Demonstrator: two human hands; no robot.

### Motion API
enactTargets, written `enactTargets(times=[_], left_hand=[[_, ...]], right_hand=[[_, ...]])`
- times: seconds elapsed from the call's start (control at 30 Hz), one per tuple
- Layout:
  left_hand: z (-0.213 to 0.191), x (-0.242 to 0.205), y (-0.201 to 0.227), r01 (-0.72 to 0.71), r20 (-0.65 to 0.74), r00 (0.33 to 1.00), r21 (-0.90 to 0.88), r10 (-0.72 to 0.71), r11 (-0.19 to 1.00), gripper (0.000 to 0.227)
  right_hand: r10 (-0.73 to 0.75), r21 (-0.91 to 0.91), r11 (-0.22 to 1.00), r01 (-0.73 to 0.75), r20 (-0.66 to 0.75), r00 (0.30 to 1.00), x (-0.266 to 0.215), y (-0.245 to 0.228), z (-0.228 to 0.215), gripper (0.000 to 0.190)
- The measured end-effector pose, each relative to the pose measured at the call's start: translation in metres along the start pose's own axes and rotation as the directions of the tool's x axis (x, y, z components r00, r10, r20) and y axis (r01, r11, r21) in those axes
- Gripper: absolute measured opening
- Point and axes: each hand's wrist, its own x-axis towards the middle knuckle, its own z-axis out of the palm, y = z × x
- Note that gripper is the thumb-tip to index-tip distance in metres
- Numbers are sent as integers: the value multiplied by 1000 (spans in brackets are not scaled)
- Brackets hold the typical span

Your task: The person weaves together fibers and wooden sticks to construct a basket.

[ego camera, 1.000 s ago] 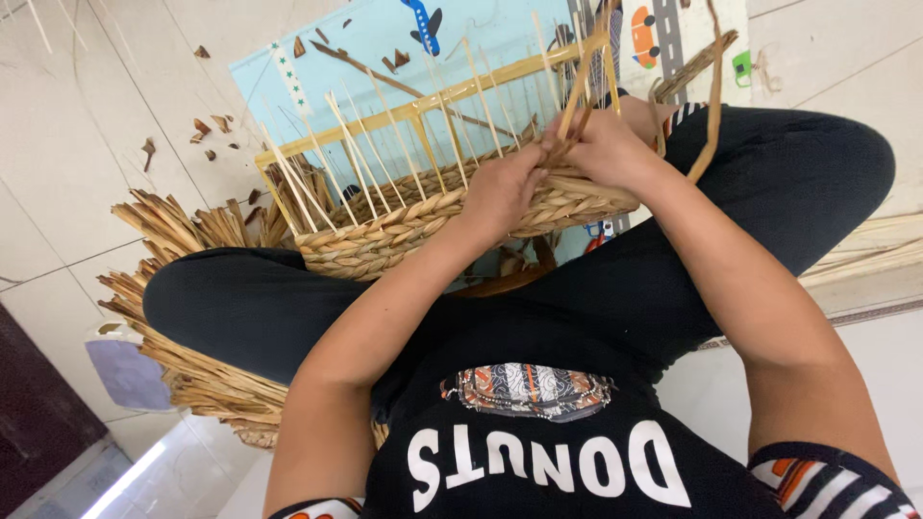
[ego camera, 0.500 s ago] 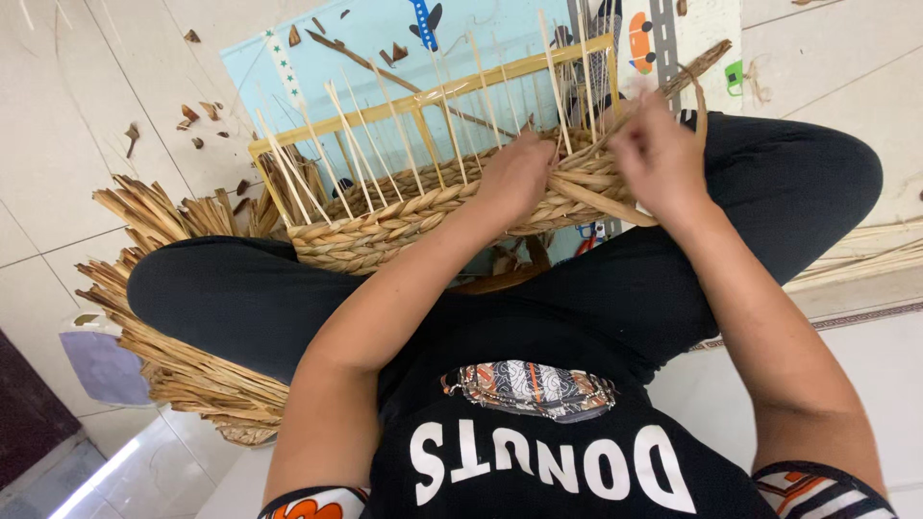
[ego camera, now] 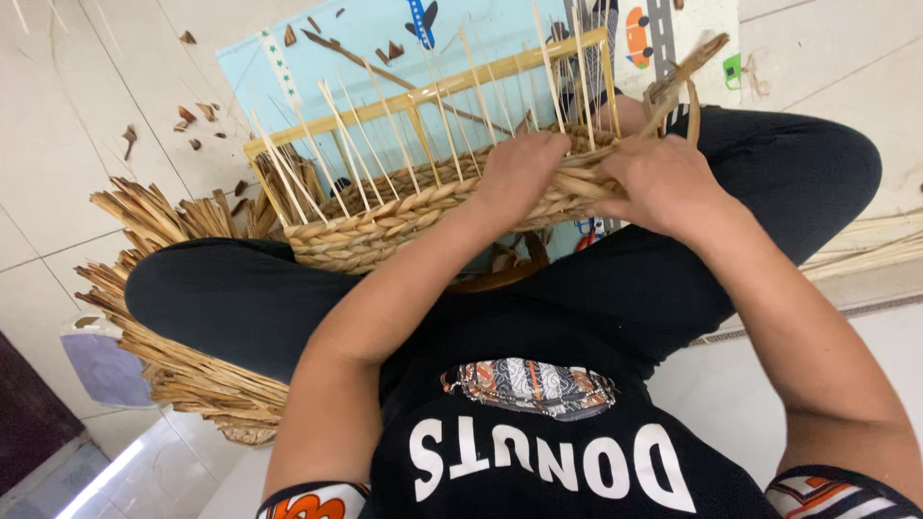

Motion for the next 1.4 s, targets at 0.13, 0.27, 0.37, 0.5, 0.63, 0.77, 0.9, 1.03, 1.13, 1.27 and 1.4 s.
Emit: enactTargets(times=[0.13,0.27,0.37,0.5,0.63,0.77,0.9,1.03,1.13,1.27,1.4], left_hand=[[-16,30,-1,285,285,938,-309,-198,907,11],[-23,35,12,387,477,831,-124,-287,914,16],[-23,32,9,408,361,873,-173,-327,896,14],[-16,17,7,436,326,884,-317,-335,842,15],[-11,-1,11,274,174,958,-332,-227,903,12],[-16,3,12,340,177,939,-377,-294,861,9],[-8,23,4,349,310,915,-287,-259,892,10],[8,26,6,152,216,967,-68,-134,986,10],[4,26,10,253,219,953,-189,-210,949,12],[-4,30,20,484,311,857,-211,-411,849,21],[2,24,25,443,104,896,-159,-431,882,14]], right_hand=[[179,-248,960,-132,176,968,4,-3,-25,28],[-86,-484,862,-152,-433,897,13,-2,-28,33],[-316,-401,903,151,-383,868,16,3,-10,18],[-286,-200,953,226,-360,888,25,7,15,16],[297,518,727,-451,356,886,62,25,39,27],[421,781,431,-451,267,867,48,45,71,30],[389,925,-19,-379,356,849,18,41,82,43],[319,860,474,-189,32,947,1,35,49,34],[126,263,963,-59,-247,961,3,28,28,43],[-63,-241,970,8,-220,973,10,22,24,16],[-69,-226,973,39,-128,989,8,23,26,20]])
